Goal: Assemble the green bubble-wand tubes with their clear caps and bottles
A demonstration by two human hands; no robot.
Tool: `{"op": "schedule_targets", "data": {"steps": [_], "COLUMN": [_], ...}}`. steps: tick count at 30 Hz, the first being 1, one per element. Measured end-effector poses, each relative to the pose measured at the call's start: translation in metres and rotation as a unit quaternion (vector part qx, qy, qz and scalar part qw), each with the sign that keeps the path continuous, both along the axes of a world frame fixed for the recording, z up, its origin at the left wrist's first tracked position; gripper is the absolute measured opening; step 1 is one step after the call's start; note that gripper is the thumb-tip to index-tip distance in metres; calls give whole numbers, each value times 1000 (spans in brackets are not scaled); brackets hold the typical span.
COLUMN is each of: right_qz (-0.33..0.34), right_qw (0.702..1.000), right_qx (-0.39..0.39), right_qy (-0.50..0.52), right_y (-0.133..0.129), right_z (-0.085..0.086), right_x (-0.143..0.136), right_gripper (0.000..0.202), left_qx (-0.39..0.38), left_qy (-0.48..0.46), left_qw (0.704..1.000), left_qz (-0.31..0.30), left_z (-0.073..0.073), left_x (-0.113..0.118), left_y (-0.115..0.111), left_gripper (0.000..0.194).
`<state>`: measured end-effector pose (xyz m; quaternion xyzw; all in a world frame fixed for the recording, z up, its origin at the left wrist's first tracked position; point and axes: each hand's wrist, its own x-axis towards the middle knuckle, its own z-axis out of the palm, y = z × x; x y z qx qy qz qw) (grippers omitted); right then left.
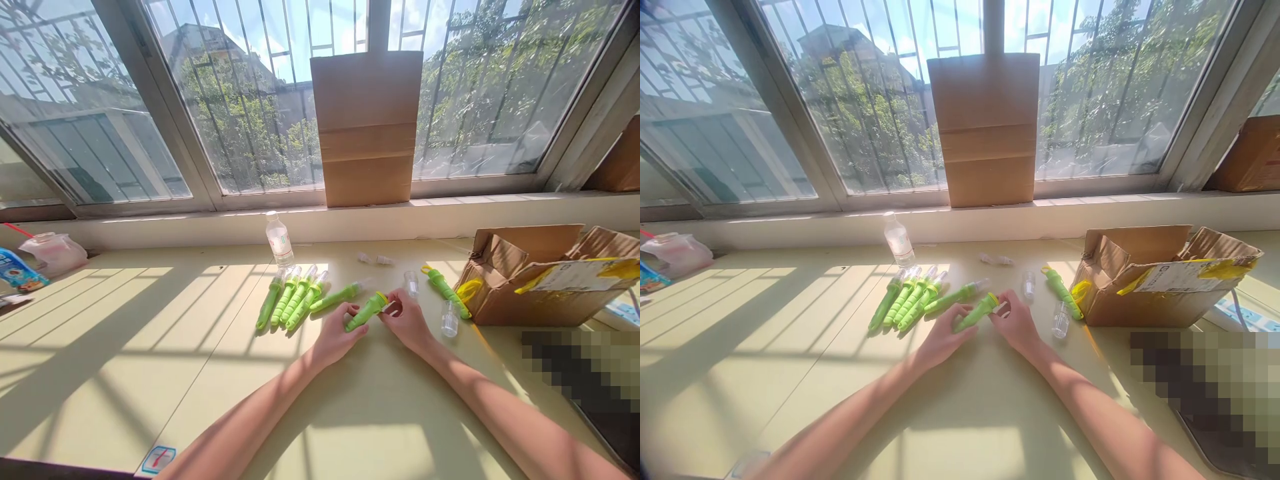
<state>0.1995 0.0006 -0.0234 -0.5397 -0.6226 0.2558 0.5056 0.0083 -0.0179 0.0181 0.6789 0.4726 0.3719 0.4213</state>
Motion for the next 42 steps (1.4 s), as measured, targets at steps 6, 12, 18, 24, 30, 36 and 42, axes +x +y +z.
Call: {"op": "schedule_targets", "data": {"steps": [6, 12, 18, 24, 30, 36, 42], "right_qz": [0, -10, -19, 4, 12, 14, 10], "right_qw": [1000, 1000, 1000, 1000, 1000, 1000, 1000], "right_qx": [10, 22, 19, 12, 7, 15, 24], "right_qy": [-6, -5, 0, 10, 13, -1, 0], "right_y": [1, 0, -2, -1, -1, -2, -3], "right_z": [-1, -1, 2, 4, 4, 4, 4], "right_x": [0, 0, -1, -2, -1, -3, -4], "right_gripper": [28, 27, 28, 32, 35, 32, 33], "left_qx": [30, 17, 35, 13, -4, -26, -40], "left_qy": [31, 28, 23, 11, 17, -11, -37], "left_qw": [998, 999, 999, 1000, 1000, 1000, 998], "left_qz": [-41, -35, 7, 5, 17, 5, -15], "left_z": [-5, -4, -3, -1, 2, 1, -3], "left_x": [-1, 0, 0, 1, 2, 1, -1], "left_y": [-1, 0, -1, -1, 0, 2, 3], "left_gripper": [22, 24, 25, 25, 28, 29, 32]}}
